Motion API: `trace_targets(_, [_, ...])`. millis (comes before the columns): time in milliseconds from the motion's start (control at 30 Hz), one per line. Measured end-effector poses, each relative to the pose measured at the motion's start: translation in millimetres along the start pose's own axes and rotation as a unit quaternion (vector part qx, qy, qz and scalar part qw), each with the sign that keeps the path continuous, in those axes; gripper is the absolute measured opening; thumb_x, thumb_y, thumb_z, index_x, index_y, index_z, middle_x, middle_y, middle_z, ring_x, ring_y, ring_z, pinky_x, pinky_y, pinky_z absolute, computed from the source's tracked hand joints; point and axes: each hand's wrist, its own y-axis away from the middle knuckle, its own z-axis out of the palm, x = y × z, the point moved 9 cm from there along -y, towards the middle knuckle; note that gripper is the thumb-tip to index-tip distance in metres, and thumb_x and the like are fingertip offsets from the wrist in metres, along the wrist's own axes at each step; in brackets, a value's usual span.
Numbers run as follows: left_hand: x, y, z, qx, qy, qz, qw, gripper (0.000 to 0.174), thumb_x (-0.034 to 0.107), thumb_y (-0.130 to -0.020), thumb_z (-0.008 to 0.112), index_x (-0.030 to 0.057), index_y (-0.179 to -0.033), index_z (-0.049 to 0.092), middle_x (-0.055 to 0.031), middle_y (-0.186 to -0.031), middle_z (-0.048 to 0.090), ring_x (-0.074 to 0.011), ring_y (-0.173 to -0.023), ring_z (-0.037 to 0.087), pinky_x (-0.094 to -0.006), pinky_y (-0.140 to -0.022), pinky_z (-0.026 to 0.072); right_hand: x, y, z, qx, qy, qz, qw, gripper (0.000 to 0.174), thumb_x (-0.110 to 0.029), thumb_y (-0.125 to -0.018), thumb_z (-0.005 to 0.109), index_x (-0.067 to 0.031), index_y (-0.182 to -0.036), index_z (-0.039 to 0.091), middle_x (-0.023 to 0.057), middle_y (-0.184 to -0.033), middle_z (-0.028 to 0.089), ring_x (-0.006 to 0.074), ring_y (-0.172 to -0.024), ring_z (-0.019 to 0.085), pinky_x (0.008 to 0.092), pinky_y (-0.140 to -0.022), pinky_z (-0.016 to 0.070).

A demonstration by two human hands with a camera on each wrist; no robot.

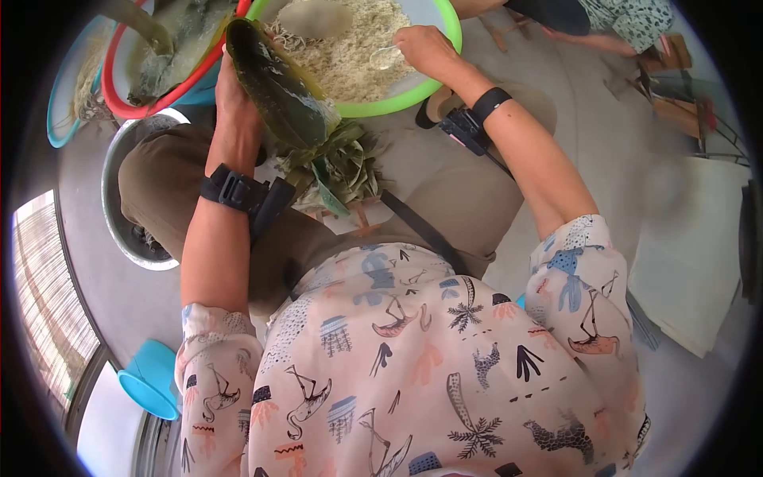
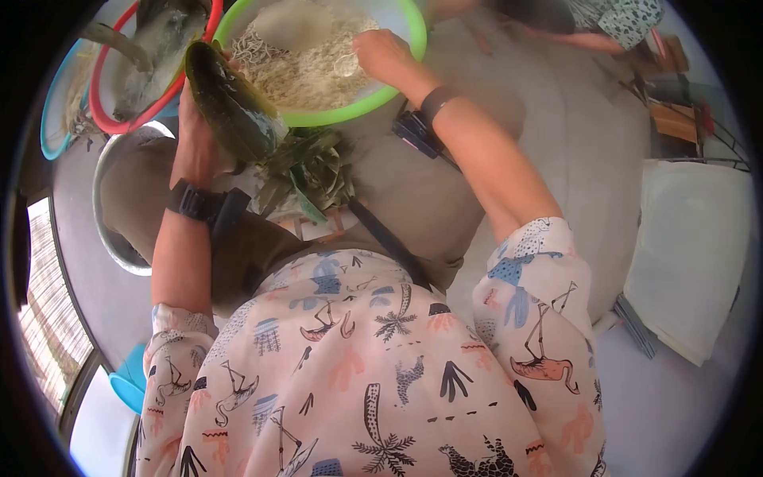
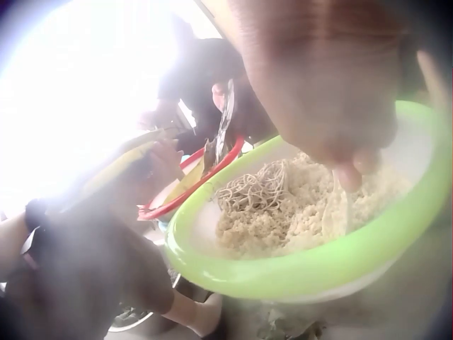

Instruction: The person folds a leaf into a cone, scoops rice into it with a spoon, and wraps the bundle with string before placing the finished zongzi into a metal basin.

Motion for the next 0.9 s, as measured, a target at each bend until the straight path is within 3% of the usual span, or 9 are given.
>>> trace_targets(67, [0.4, -1.9, -4.2, -0.022, -0.016, -0.014, 1.0, 0.053, 0.047, -0.101, 0.034, 0.0015, -0.111, 0.058, -0.0115, -0.094, 0.063, -0.0252, -0.082, 0.062, -0.0388, -0.07, 0.0544, -1.0, 2.6, 5.4, 0.012, -0.048, -0.001, 0.999, 0.019, -0.008, -0.083, 0.051, -0.0065, -0.091, 0.069, 0.0191, -0.091, 0.067, 0.0392, -0.086, 0.062, 0.0461, -0.078, 0.0498])
trace_targets(133, [1.0, -2.3, -0.7, -0.043, -0.032, -0.029, 0.998, 0.055, 0.048, -0.101, 0.03, 0.0011, -0.111, 0.058, -0.0118, -0.093, 0.062, -0.025, -0.082, 0.062, -0.0384, -0.07, 0.0544, -8.5, 4.0, 14.4, 0.041, -0.088, -0.055, 0.994, 0.018, -0.01, -0.089, 0.054, -0.0074, -0.099, 0.069, 0.0113, -0.069, 0.066, 0.0238, -0.061, 0.062, 0.037, -0.062, 0.0503])
trace_targets(167, [1.1, -3.1, -1.1, -0.044, -0.037, -0.036, 0.998, 0.058, 0.048, -0.101, 0.028, 0.0006, -0.111, 0.058, -0.0123, -0.092, 0.063, -0.0253, -0.081, 0.062, -0.0389, -0.069, 0.0542, -6.0, 2.6, 20.8, 0.04, -0.091, -0.055, 0.994, 0.018, -0.01, -0.089, 0.054, -0.0074, -0.099, 0.069, 0.0113, -0.069, 0.066, 0.0238, -0.061, 0.062, 0.037, -0.062, 0.0503])
trace_targets(333, [14.6, -5.2, 0.3, 0.026, -0.008, -0.001, 1.0, 0.061, 0.05, -0.101, 0.026, -0.0003, -0.111, 0.059, -0.0137, -0.09, 0.062, -0.0269, -0.077, 0.061, -0.0412, -0.069, 0.0536, -11.4, -4.2, 58.9, -0.165, -0.218, 0.04, 0.961, 0.022, -0.012, -0.092, 0.054, -0.0032, -0.106, 0.068, 0.0049, -0.069, 0.067, 0.0116, -0.055, 0.059, 0.0289, -0.055, 0.0478])
trace_targets(467, [13.9, -0.7, 9.4, -0.061, -0.009, -0.042, 0.997, 0.064, 0.053, -0.1, 0.024, 0.0003, -0.111, 0.059, -0.0136, -0.091, 0.062, -0.0281, -0.077, 0.061, -0.0449, -0.07, 0.0533, -12.6, -8.5, 61.6, -0.2, -0.252, 0.076, 0.944, 0.023, -0.011, -0.092, 0.054, -0.0018, -0.108, 0.068, 0.005, -0.072, 0.068, 0.0086, -0.055, 0.057, 0.025, -0.049, 0.0435])
trace_targets(533, [11.9, -0.5, 13.6, -0.078, 0.004, -0.06, 0.995, 0.066, 0.054, -0.099, 0.022, 0.0004, -0.11, 0.059, -0.0136, -0.09, 0.062, -0.0283, -0.079, 0.061, -0.0466, -0.071, 0.0532, -6.6, -1.2, 69.2, -0.246, -0.33, 0.152, 0.899, 0.025, -0.011, -0.093, 0.054, -0.0014, -0.112, 0.065, 0.0055, -0.076, 0.068, 0.007, -0.055, 0.056, 0.022, -0.047, 0.0393])
trace_targets(733, [9.3, -15.1, -8.1, -0.027, -0.034, -0.008, 0.999, 0.068, 0.055, -0.099, 0.019, 0.0006, -0.109, 0.06, -0.0135, -0.093, 0.062, -0.0295, -0.082, 0.061, -0.0441, -0.074, 0.0528, -3.3, -1.0, 59.6, -0.215, -0.486, 0.173, 0.829, 0.024, -0.012, -0.092, 0.053, -0.0014, -0.109, 0.066, 0.0085, -0.078, 0.067, 0.0081, -0.055, 0.051, 0.0213, -0.044, 0.0329])
trace_targets(800, [2.7, -7.5, -7.4, 0.061, -0.047, 0.036, 0.996, 0.06, 0.053, -0.097, 0.036, 0.0006, -0.112, 0.06, -0.0098, -0.088, 0.064, -0.0213, -0.076, 0.062, -0.0336, -0.066, 0.0517, 0.9, 5.1, 42.5, -0.188, -0.492, 0.161, 0.835, 0.026, -0.013, -0.091, 0.053, 0.001, -0.109, 0.065, 0.007, -0.076, 0.066, 0.008, -0.055, 0.051, 0.0207, -0.046, 0.0352])
trace_targets(900, [-5.3, -16.4, -10.5, 0.108, -0.023, 0.045, 0.993, 0.062, 0.053, -0.099, 0.027, 0.0016, -0.117, 0.058, -0.0122, -0.1, 0.063, -0.0236, -0.083, 0.061, -0.0364, -0.071, 0.0521, -17.0, 2.2, 5.7, -0.167, -0.521, 0.071, 0.834, 0.031, -0.011, -0.093, 0.051, 0.0048, -0.119, 0.058, 0.0038, -0.074, 0.063, 0.0053, -0.056, 0.051, 0.0195, -0.05, 0.0401])
